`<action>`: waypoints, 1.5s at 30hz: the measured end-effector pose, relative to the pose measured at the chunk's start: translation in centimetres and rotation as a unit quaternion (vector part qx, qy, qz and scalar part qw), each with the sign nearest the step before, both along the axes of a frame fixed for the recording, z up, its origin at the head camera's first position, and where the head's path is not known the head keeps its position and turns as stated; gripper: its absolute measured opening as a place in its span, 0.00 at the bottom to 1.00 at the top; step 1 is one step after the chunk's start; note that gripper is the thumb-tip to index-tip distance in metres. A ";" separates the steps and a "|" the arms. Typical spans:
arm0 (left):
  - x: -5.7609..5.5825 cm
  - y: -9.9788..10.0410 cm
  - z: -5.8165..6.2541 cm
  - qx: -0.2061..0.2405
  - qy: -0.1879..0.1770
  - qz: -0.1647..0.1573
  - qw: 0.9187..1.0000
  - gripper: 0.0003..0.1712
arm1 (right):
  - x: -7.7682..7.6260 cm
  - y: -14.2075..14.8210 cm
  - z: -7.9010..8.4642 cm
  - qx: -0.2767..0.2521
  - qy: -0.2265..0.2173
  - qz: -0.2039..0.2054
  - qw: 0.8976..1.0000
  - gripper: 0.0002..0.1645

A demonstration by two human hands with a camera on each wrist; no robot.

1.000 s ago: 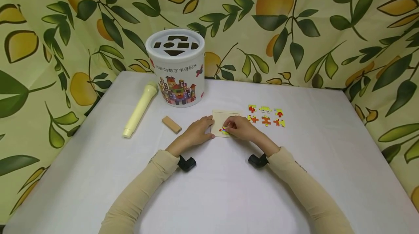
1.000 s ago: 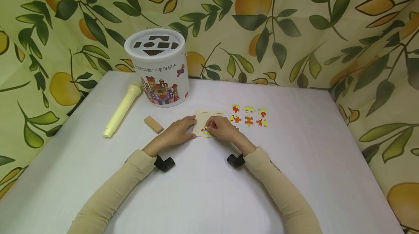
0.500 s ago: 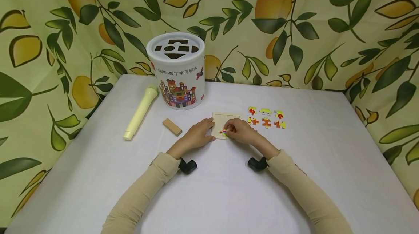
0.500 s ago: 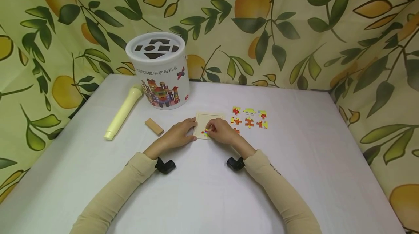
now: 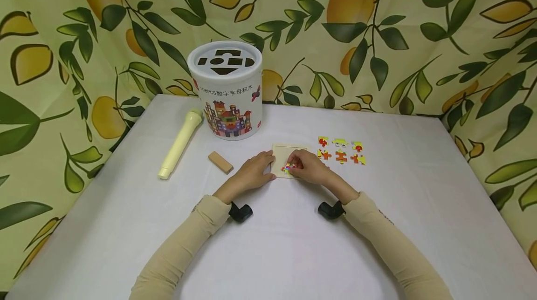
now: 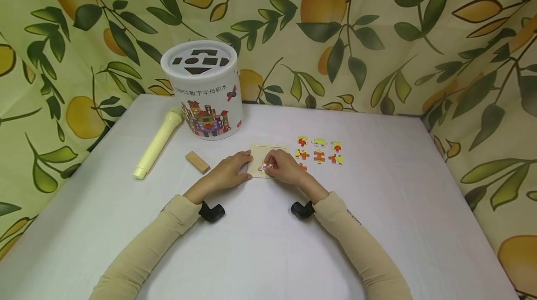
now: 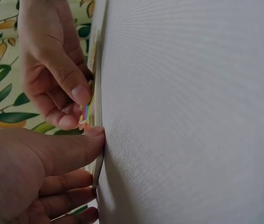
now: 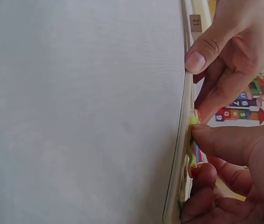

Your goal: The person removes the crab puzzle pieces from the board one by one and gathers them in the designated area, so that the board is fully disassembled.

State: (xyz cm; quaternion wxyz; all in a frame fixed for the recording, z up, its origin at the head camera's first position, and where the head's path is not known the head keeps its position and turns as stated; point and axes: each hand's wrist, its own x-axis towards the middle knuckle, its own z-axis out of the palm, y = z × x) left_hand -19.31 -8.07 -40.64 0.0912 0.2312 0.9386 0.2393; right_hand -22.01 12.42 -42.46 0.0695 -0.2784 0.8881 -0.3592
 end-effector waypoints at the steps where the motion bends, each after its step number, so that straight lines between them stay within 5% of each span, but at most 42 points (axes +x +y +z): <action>1: 0.0 0.0 0.0 -0.002 -0.001 0.000 1.000 0.31 | 0.4 -0.2 0.6 0.014 -0.011 -0.014 1.000 0.09; 8: -0.1 0.2 0.0 -0.008 -0.005 0.004 1.000 0.31 | 0.2 0.1 1.1 0.029 -0.041 -0.052 0.997 0.08; 17: -0.2 0.3 -0.1 -0.015 -0.017 0.009 1.000 0.32 | -0.1 1.5 1.0 -0.014 -0.055 -0.021 0.998 0.07; 23: -0.2 0.3 0.0 -0.013 -0.016 0.001 1.000 0.32 | -0.2 2.5 1.9 -0.054 -0.125 -0.061 0.989 0.09; 31: -0.1 0.2 0.1 -0.011 -0.017 0.007 1.000 0.32 | -0.4 7.1 2.7 -0.046 -0.161 -0.132 0.977 0.13; 45: -0.1 0.2 0.0 -0.007 -0.023 0.006 1.000 0.32 | 1.1 13.6 1.9 -0.002 -0.173 -0.185 0.967 0.19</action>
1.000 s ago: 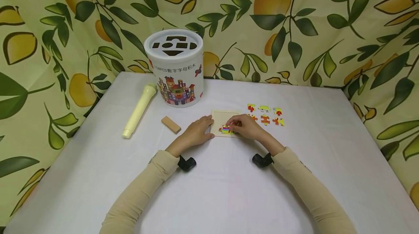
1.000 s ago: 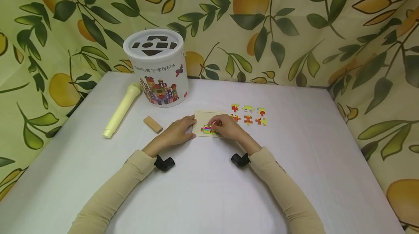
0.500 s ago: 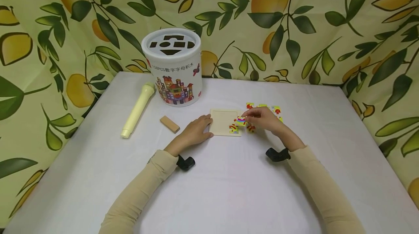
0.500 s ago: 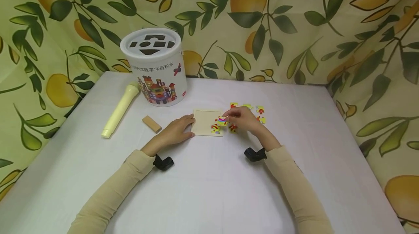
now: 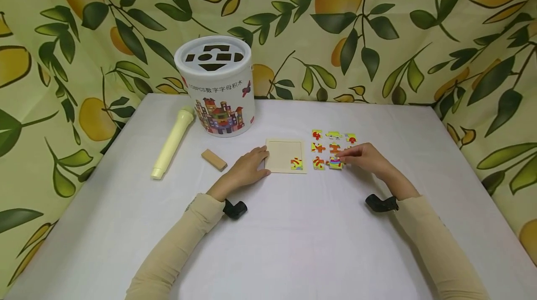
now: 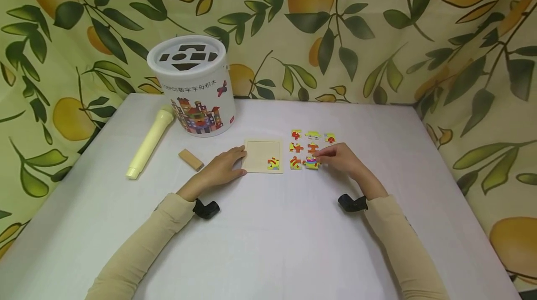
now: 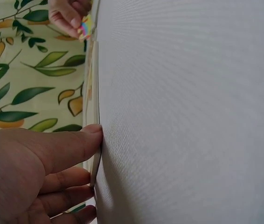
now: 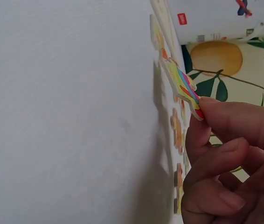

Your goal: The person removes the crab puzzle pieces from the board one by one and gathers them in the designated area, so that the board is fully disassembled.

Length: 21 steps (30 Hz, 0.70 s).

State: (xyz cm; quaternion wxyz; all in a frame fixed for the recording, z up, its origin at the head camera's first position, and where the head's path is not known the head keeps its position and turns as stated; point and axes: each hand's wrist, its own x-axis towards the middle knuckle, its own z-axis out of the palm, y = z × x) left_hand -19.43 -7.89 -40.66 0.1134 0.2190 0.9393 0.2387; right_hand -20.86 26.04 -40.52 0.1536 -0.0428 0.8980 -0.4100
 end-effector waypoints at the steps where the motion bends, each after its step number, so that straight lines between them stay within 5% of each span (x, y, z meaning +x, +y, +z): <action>1: 0.0 0.0 0.0 0.000 0.000 0.000 1.000 0.32 | 0.1 0.1 0.0 0.002 -0.001 -0.001 1.000 0.19; 10: 0.0 -0.1 0.0 0.005 -0.001 0.001 1.000 0.32 | 0.3 0.3 -0.6 0.004 0.035 0.010 0.999 0.13; 21: 0.0 -0.1 0.0 0.006 0.004 -0.002 1.000 0.32 | 0.0 -0.5 -0.2 0.077 0.044 0.006 0.996 0.13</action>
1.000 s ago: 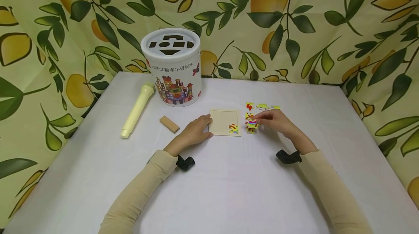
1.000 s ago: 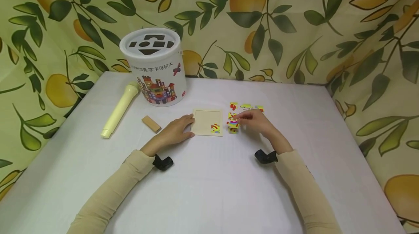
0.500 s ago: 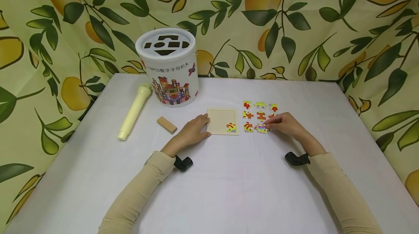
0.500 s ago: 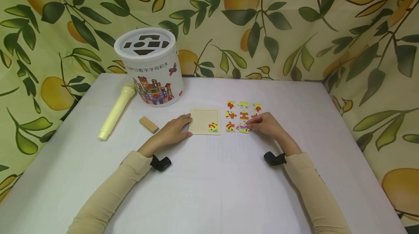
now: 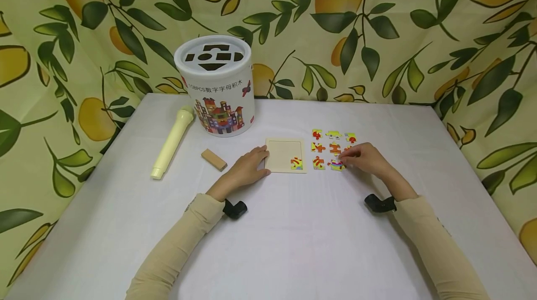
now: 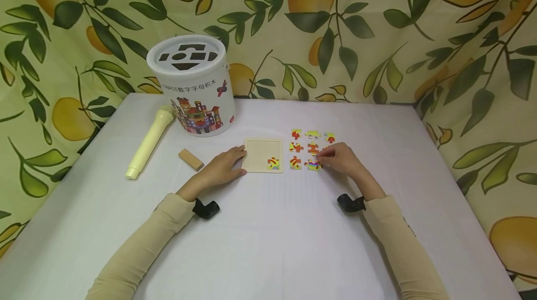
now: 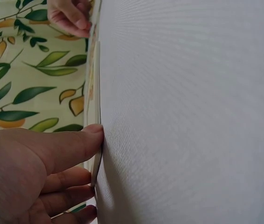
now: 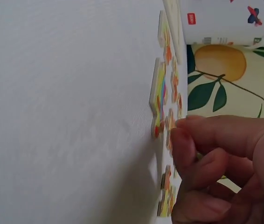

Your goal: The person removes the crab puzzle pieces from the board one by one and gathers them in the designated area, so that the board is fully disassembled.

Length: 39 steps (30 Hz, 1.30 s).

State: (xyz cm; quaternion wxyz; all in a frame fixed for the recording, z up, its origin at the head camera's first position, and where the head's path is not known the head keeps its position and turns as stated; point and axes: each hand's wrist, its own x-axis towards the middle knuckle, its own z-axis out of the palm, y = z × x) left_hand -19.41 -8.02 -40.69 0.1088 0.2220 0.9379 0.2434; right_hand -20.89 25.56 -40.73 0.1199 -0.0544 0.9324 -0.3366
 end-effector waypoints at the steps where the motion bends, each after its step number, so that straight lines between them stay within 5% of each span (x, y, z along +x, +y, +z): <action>1: 0.0 0.0 0.0 0.000 -0.001 0.001 1.000 0.32 | -0.1 -0.3 0.1 -0.001 0.001 0.002 1.000 0.13; 16: 0.0 -0.2 0.0 0.003 -0.002 -0.007 1.000 0.32 | -1.9 -8.3 0.2 -0.022 0.024 0.119 0.992 0.11; 26: -0.1 -0.2 -0.1 0.001 0.002 0.000 1.000 0.32 | -2.0 -10.4 -0.1 0.042 0.013 0.115 0.992 0.17; 39: 0.1 0.0 0.2 -0.004 0.007 0.000 1.000 0.31 | -1.7 -10.3 -0.1 0.010 0.032 0.113 0.993 0.14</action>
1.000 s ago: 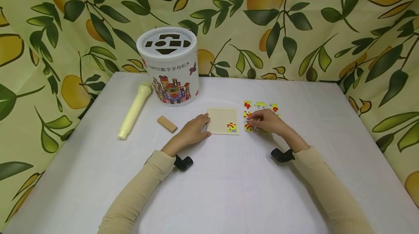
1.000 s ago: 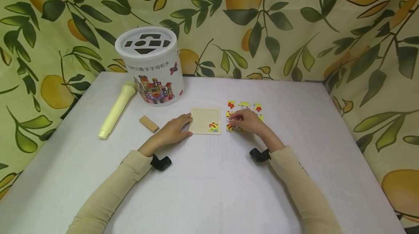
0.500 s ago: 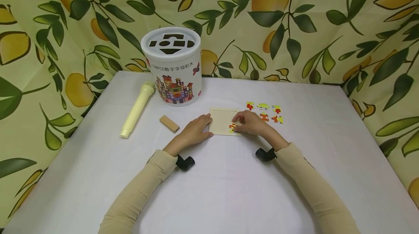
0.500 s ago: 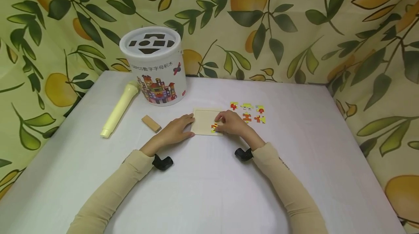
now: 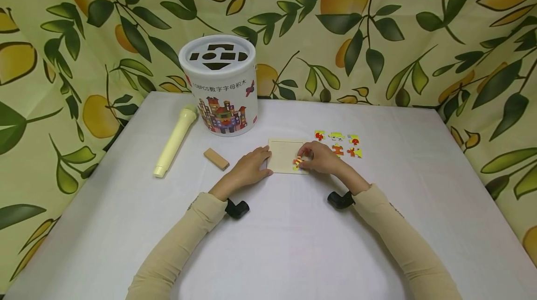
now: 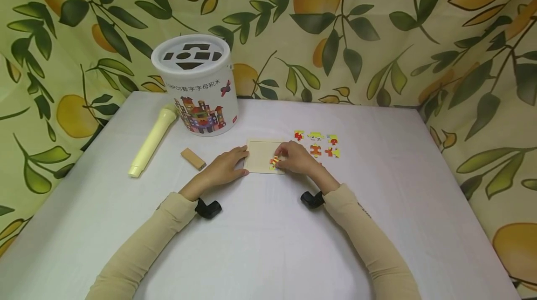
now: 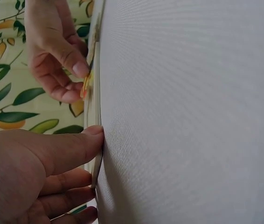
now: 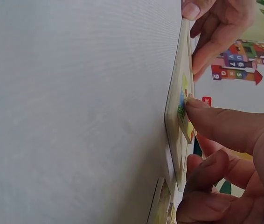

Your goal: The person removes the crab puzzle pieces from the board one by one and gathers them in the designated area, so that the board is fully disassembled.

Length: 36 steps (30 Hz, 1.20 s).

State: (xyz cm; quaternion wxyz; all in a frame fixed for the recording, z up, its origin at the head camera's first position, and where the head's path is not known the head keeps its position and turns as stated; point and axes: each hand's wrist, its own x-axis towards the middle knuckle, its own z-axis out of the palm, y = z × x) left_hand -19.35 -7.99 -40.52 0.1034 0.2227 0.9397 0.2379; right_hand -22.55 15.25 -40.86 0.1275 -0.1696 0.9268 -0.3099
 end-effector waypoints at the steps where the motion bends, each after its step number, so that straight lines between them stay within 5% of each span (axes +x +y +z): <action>1: 0.0 0.0 0.0 0.000 0.001 0.000 1.000 0.31 | 0.0 0.0 0.0 -0.005 -0.003 -0.003 1.000 0.13; 23: 0.0 0.0 -0.1 0.002 -0.006 -0.004 1.000 0.31 | 0.2 1.2 -0.6 -0.140 -0.026 -0.016 0.990 0.07; 31: 0.0 0.1 -0.2 0.004 -0.001 -0.008 1.000 0.31 | 0.4 4.8 1.0 -0.161 -0.060 -0.105 0.980 0.14; 36: 0.0 -0.1 -0.2 0.004 0.003 -0.008 1.000 0.32 | 0.5 8.7 1.6 -0.130 -0.065 -0.148 0.978 0.21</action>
